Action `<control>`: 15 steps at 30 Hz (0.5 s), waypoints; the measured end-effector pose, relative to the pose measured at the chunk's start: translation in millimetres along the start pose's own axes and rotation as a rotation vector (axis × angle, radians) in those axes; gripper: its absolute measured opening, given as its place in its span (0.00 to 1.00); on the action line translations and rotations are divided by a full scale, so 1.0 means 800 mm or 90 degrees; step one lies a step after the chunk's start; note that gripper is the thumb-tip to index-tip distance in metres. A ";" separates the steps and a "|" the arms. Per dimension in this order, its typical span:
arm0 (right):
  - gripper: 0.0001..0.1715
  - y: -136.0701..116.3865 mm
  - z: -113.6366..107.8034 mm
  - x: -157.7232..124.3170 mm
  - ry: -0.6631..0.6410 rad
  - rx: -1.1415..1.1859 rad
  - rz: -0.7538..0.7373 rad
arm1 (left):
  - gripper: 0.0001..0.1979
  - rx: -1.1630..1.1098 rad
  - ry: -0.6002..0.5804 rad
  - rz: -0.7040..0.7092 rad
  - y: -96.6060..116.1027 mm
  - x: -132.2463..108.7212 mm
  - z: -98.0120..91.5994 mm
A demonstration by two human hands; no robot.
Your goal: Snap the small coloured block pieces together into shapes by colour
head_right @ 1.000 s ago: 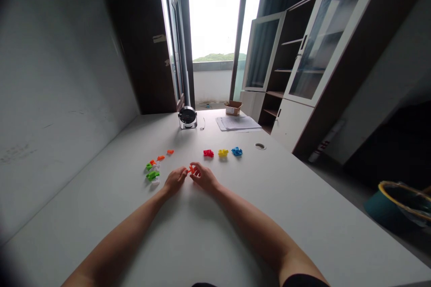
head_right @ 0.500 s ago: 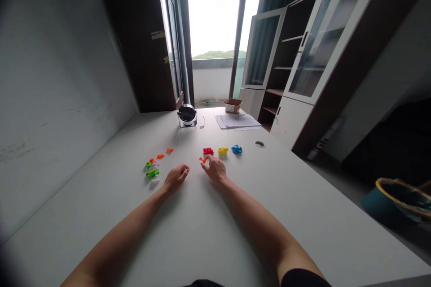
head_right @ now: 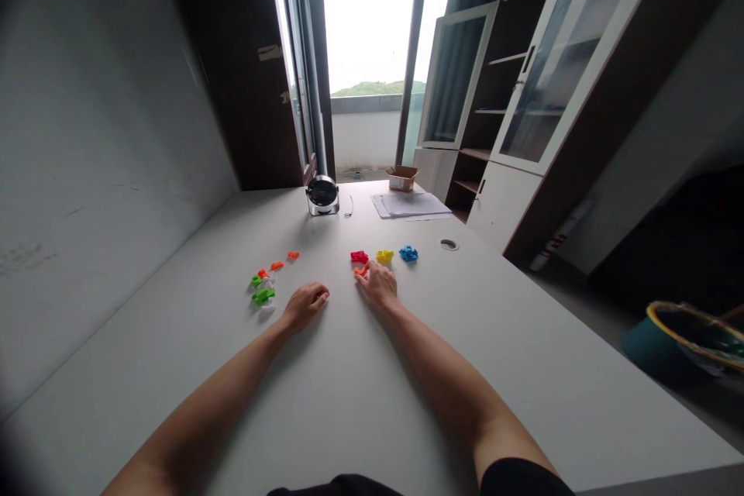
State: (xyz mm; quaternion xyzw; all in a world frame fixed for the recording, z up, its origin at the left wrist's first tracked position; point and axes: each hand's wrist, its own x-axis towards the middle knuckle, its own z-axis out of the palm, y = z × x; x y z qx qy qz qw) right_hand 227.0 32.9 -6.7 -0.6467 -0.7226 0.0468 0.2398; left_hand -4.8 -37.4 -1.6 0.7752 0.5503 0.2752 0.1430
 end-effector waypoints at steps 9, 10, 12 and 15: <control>0.19 -0.003 -0.005 -0.002 -0.008 0.000 -0.004 | 0.11 0.001 -0.009 -0.010 0.003 -0.001 -0.003; 0.19 -0.003 -0.004 -0.002 -0.003 0.002 -0.007 | 0.11 0.001 -0.010 -0.012 0.004 -0.001 -0.003; 0.19 -0.002 -0.004 -0.002 0.004 0.010 -0.013 | 0.11 0.002 -0.011 -0.018 0.004 -0.001 -0.003; 0.17 -0.004 -0.003 -0.003 0.007 0.027 -0.039 | 0.11 -0.002 -0.007 -0.019 0.002 0.000 -0.004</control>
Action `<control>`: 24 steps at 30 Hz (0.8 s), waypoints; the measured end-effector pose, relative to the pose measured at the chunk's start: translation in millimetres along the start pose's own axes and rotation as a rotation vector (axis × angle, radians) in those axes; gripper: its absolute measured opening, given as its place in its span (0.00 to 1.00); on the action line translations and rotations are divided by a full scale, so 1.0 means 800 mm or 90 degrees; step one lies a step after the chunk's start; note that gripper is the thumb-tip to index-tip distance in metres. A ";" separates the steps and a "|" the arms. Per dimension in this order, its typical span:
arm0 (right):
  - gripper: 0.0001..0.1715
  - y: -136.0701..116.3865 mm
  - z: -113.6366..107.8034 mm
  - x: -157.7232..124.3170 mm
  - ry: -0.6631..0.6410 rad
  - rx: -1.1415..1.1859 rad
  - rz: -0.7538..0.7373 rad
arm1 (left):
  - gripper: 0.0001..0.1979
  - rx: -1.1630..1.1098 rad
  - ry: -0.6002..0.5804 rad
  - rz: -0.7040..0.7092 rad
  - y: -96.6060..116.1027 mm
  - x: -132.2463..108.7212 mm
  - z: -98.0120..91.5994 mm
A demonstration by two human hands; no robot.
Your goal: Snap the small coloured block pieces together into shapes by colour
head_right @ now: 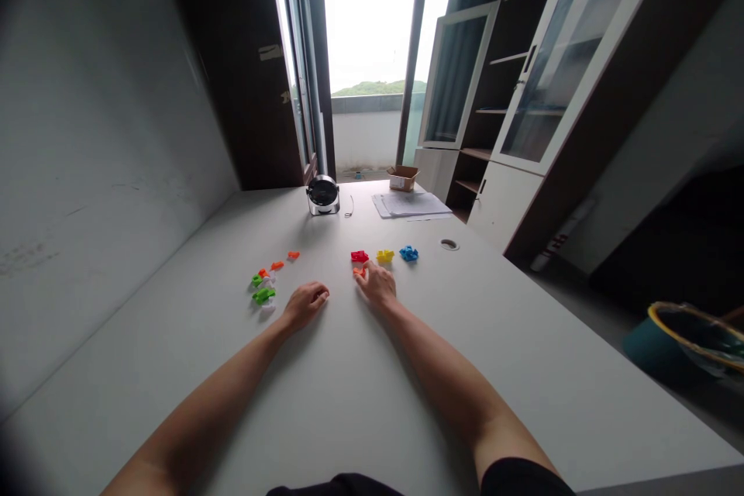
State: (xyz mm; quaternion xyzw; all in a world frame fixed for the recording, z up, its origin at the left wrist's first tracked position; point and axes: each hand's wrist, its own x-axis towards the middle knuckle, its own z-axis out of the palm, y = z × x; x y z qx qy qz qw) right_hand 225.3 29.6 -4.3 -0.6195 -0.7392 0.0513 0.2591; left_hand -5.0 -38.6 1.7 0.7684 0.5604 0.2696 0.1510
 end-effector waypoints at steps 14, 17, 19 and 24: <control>0.09 -0.022 0.006 -0.019 -0.082 0.096 -0.261 | 0.12 0.238 0.244 -0.191 -0.038 0.009 -0.057; 0.08 -0.022 0.009 -0.019 -0.109 0.109 -0.250 | 0.15 0.274 0.283 -0.257 -0.063 0.008 -0.070; 0.08 -0.021 0.010 -0.017 -0.118 0.114 -0.249 | 0.15 0.291 0.291 -0.296 -0.082 0.005 -0.075; 0.08 -0.019 0.012 -0.017 -0.111 0.129 -0.275 | 0.14 0.312 0.250 -0.333 -0.108 -0.002 -0.073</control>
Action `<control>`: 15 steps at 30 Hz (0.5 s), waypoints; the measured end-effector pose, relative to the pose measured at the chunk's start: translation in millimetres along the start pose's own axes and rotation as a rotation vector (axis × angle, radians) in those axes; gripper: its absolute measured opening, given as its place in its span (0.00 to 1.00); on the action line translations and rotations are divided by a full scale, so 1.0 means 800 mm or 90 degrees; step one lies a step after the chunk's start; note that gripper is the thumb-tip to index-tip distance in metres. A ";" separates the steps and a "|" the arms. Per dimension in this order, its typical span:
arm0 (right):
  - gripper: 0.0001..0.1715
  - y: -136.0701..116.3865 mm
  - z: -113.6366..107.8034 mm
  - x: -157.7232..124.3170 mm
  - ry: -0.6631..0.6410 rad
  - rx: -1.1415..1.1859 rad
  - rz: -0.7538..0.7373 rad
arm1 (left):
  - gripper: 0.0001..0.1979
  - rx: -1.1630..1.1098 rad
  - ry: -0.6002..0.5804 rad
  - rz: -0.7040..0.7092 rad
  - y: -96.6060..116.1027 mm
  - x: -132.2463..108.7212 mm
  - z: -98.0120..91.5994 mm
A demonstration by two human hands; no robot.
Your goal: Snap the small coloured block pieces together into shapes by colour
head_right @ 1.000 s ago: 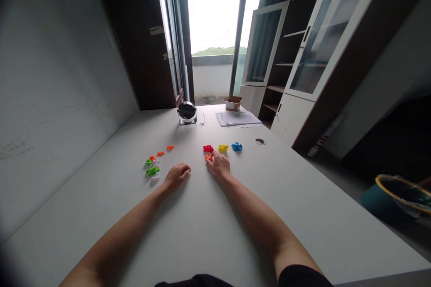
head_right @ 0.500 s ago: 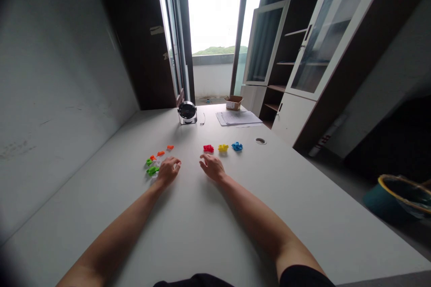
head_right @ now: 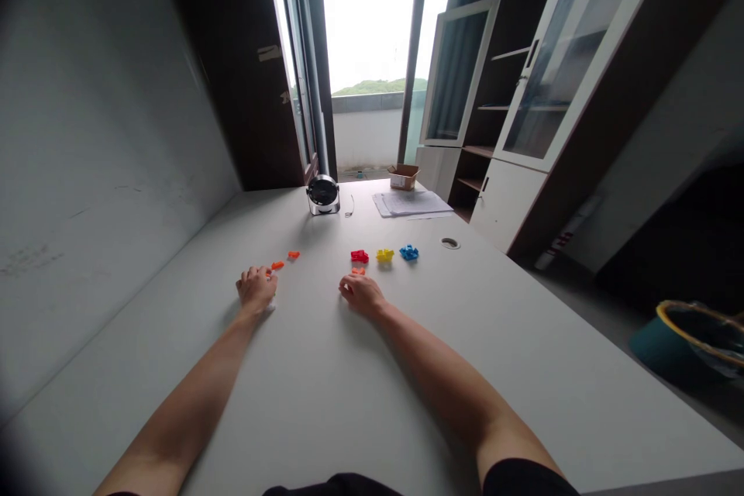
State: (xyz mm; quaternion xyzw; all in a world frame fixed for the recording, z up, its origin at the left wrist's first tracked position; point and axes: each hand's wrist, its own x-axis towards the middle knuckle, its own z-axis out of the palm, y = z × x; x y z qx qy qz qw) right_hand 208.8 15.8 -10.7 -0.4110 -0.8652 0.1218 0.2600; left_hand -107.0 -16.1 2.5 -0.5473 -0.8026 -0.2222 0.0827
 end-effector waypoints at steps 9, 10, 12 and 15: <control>0.08 0.002 0.002 0.000 -0.012 -0.004 0.013 | 0.17 0.011 0.027 -0.010 0.004 -0.002 -0.003; 0.08 0.002 0.002 0.000 -0.011 -0.003 0.011 | 0.18 0.012 0.022 -0.013 0.003 -0.002 -0.003; 0.08 0.002 0.002 0.000 -0.010 -0.002 0.009 | 0.19 0.012 0.012 -0.011 0.001 -0.002 -0.002; 0.08 0.001 0.002 0.000 -0.009 0.000 0.013 | 0.19 0.015 0.005 0.003 0.000 -0.003 -0.002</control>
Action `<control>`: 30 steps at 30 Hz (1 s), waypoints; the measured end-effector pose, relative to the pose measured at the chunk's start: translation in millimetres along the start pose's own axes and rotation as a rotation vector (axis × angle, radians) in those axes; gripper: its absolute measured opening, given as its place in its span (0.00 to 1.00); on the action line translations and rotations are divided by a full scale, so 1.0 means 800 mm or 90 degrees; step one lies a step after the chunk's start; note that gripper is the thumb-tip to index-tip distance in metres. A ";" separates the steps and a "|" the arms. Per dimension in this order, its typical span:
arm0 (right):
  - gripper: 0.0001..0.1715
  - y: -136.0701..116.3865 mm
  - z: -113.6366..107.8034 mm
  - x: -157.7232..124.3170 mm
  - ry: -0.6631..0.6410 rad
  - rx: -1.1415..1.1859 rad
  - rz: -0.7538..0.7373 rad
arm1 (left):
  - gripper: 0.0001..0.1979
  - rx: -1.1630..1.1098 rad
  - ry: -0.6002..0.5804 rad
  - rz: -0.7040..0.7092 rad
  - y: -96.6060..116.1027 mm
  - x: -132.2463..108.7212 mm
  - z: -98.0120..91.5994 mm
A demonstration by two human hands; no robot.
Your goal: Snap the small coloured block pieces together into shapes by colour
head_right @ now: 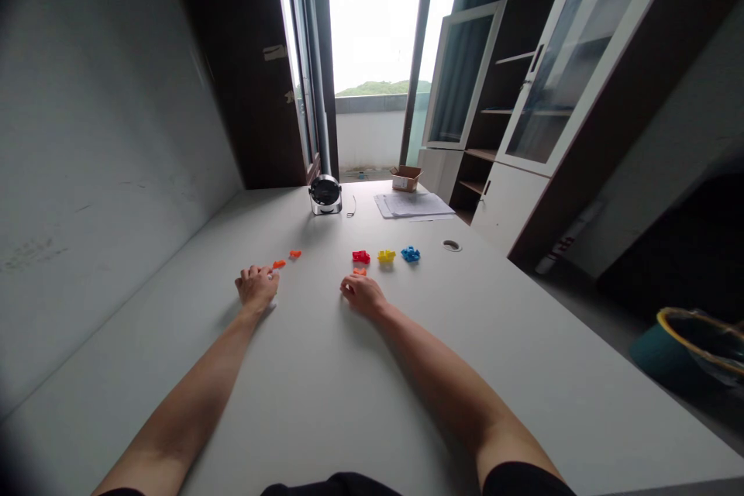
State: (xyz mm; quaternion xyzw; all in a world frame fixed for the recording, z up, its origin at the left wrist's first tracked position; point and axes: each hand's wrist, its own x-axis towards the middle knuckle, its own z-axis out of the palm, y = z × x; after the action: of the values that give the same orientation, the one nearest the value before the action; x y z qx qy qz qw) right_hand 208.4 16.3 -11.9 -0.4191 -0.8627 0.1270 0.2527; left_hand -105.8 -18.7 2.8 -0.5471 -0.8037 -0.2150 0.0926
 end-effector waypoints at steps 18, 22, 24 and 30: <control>0.09 -0.004 -0.003 -0.001 0.001 -0.003 0.004 | 0.17 -0.164 0.017 0.171 0.043 -0.015 -0.027; 0.09 -0.004 -0.003 -0.001 0.008 0.006 0.018 | 0.11 -0.326 -0.077 0.223 0.072 -0.038 -0.013; 0.09 -0.003 -0.002 -0.001 0.024 0.019 0.016 | 0.09 -0.408 -0.123 0.212 0.083 -0.049 -0.001; 0.13 -0.001 0.000 0.000 0.057 0.041 -0.007 | 0.05 -0.577 -0.252 0.186 0.093 -0.064 0.023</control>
State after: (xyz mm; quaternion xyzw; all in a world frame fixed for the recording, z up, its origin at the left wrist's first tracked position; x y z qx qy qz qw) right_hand 208.3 15.8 -11.5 -0.4115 -0.8482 0.1344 0.3053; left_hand -16.4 -30.9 -15.3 -0.6691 -0.5473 -0.4185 -0.2785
